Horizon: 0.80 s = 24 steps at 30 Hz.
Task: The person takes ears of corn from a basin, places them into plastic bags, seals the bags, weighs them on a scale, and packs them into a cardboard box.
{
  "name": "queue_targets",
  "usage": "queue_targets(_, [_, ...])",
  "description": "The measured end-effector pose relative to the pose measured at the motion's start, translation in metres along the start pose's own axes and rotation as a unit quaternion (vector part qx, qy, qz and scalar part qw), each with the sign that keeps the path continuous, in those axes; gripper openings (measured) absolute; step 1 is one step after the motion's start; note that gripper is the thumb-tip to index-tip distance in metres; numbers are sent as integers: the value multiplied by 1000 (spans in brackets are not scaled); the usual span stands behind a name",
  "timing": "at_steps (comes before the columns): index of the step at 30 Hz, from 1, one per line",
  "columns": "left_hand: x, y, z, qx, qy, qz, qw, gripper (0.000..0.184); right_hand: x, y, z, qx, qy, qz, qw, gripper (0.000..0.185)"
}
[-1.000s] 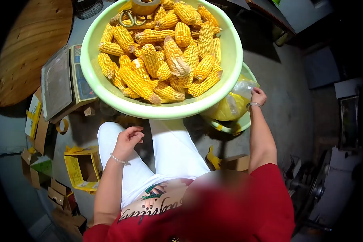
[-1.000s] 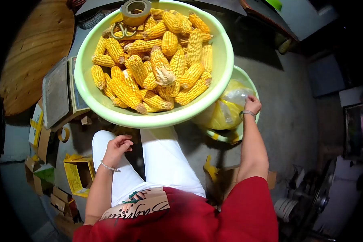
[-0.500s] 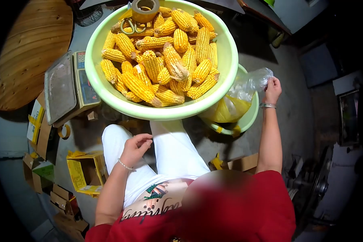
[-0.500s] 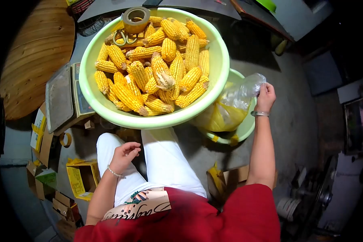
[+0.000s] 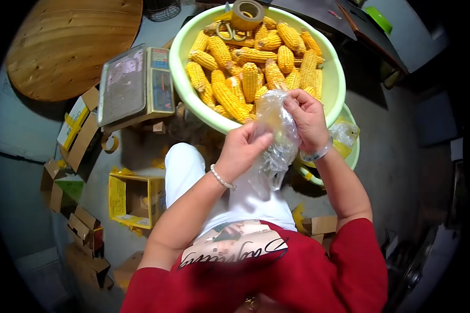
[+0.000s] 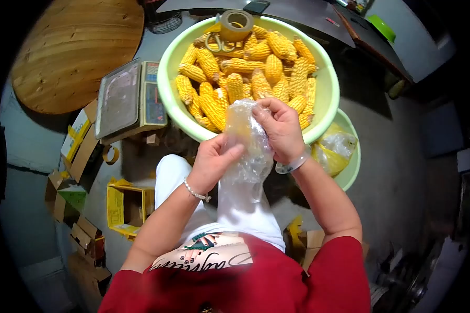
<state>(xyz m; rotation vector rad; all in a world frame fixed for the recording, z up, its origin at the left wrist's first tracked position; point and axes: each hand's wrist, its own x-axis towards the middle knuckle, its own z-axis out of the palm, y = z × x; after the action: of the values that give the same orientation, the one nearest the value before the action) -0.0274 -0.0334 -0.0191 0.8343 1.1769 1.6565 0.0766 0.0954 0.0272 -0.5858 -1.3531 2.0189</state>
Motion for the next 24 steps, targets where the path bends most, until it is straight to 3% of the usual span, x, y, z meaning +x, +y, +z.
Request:
queue_targets(1, [-2, -3, -7, -71, 8, -58, 996, 27, 3, 3, 0, -26, -5, 4, 1000, 10])
queue_targets(3, [-11, 1, -22, -25, 75, -62, 995, 14, 14, 7, -13, -82, -12, 10, 997, 9])
queue_targets(4, [-14, 4, -31, -72, 88, -67, 991, 12, 20, 9, -19, -76, -4, 21, 997, 11])
queue_targets(5, [-18, 9, -33, -65, 150, -77, 984, 13, 26, 8, -30, -187, 19, -4, 982, 12])
queue_targets(8, [-19, 3, -54, -94, 208, -88, 969, 18, 27, 2, -37, -451, 71, -110, 883, 22])
queue_targets(11, [-14, 1, -54, -123, 242, -81, 959, 20, -3, 0, 1, -382, -7, -239, 893, 29])
queue_targets(14, [-11, -4, -46, -144, 246, -78, 955, 21, -22, 6, 38, -539, -108, -384, 742, 38])
queue_targets(16, [-10, -9, -40, -154, 240, -80, 955, 22, -21, 29, 38, -597, -118, -413, 677, 37])
queue_targets(18, [-10, -12, -38, -166, 232, -86, 955, 22, -15, 48, 31, -630, -130, -407, 649, 36])
queue_targets(21, [-11, -20, -48, -137, 215, -104, 961, 23, -9, 59, 17, -582, -145, -280, 749, 24])
queue_targets(22, [-11, -22, -48, -107, 205, -93, 968, 23, -7, 59, 18, -541, -120, -282, 783, 17])
queue_targets(24, [-9, -24, -44, -48, 183, -71, 979, 26, 0, 58, 12, -538, -109, -276, 789, 18])
